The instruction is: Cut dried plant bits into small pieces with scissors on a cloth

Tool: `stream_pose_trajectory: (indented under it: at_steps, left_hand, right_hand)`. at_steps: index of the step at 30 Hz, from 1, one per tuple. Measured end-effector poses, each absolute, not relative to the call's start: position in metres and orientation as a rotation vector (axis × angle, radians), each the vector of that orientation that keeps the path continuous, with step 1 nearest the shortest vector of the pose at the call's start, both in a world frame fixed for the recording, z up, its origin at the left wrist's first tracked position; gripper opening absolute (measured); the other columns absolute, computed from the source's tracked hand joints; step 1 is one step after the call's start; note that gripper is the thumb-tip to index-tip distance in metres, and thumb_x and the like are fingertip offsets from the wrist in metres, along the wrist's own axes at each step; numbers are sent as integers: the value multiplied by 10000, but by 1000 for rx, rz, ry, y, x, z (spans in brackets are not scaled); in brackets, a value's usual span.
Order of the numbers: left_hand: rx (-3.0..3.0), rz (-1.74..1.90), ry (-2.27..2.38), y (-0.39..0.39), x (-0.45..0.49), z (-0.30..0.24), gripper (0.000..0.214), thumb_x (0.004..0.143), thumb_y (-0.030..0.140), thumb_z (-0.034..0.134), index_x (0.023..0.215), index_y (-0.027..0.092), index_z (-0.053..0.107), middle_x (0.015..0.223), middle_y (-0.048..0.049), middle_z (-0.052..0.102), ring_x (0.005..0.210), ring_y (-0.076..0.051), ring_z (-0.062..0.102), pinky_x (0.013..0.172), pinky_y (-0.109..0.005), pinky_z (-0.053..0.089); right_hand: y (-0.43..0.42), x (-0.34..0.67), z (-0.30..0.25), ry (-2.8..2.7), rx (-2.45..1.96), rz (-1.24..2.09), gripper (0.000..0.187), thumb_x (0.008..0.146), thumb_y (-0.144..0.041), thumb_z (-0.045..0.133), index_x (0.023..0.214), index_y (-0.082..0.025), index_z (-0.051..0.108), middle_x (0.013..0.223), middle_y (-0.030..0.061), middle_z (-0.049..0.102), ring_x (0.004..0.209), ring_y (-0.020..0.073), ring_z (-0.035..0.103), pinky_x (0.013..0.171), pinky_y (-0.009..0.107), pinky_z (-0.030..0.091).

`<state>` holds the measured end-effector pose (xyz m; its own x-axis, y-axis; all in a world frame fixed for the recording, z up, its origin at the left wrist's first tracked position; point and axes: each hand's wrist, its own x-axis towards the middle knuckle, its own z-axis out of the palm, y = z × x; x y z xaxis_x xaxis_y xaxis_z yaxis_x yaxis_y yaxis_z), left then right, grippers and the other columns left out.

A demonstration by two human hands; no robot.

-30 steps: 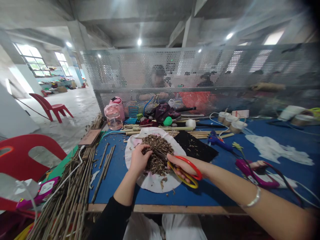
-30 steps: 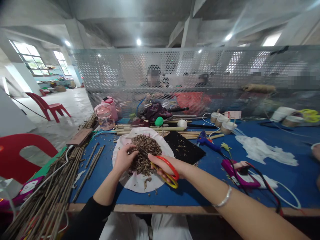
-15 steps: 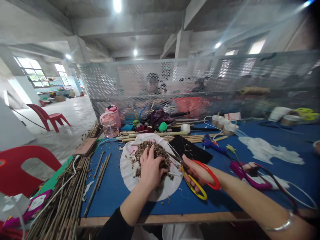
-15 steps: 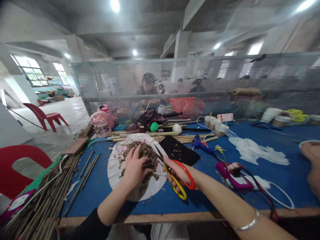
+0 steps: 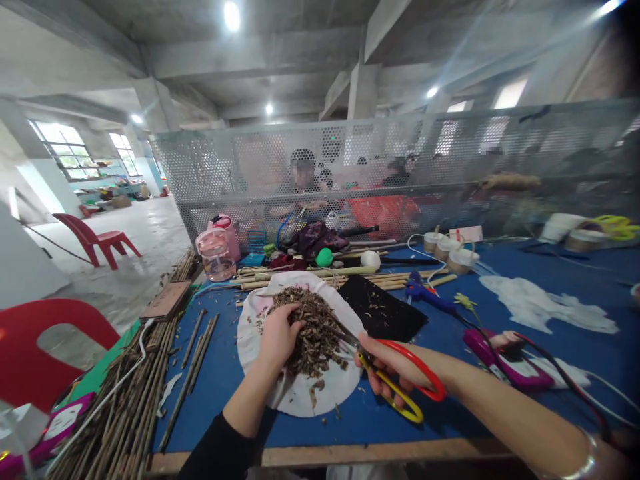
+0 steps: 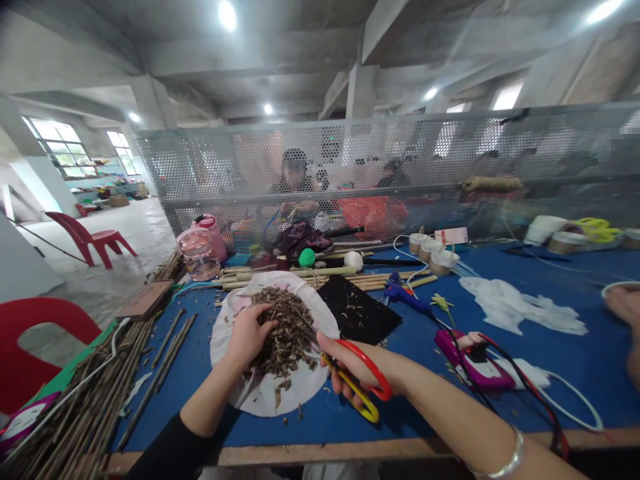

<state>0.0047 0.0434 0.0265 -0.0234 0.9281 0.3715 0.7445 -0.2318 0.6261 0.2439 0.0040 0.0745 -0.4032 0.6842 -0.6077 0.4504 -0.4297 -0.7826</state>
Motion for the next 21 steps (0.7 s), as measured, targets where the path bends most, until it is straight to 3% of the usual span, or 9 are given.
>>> stream_pose_trajectory:
  at_steps: [8, 12, 17, 21]
  left_hand:
    - [2019, 1355, 1631, 37, 0, 23, 134, 663, 150, 734, 759, 156, 640, 799, -27, 631, 789, -170, 584, 748, -304, 463]
    - [2041, 1388, 1559, 33, -2, 24, 115, 669, 120, 723, 742, 156, 642, 770, -16, 622, 756, -151, 579, 715, -279, 462]
    - [2073, 1344, 1564, 34, -4, 22, 91, 685, 106, 701, 743, 161, 659, 763, -20, 644, 751, -152, 595, 722, -280, 470]
    - [1950, 1349, 1680, 39, -7, 18, 88, 716, 134, 679, 799, 163, 687, 822, -43, 680, 802, -171, 619, 781, -311, 479]
  right_hand:
    - [22, 202, 88, -1795, -1581, 1962, 650, 802, -756, 251, 803, -157, 505, 581, 7, 545, 433, 81, 472, 352, 167, 401]
    - [26, 187, 89, -1834, -1571, 1881, 655, 779, -777, 274, 777, -165, 505, 490, -42, 450, 340, 67, 399, 327, 183, 354]
    - [30, 182, 78, -1967, -1592, 1517, 723, 738, -819, 269, 664, -150, 533, 382, -57, 356, 291, 53, 315, 294, 180, 252]
    - [33, 189, 66, -1893, -1522, 1580, 673, 717, -816, 337, 712, -167, 517, 385, -85, 336, 281, 42, 266, 281, 166, 218]
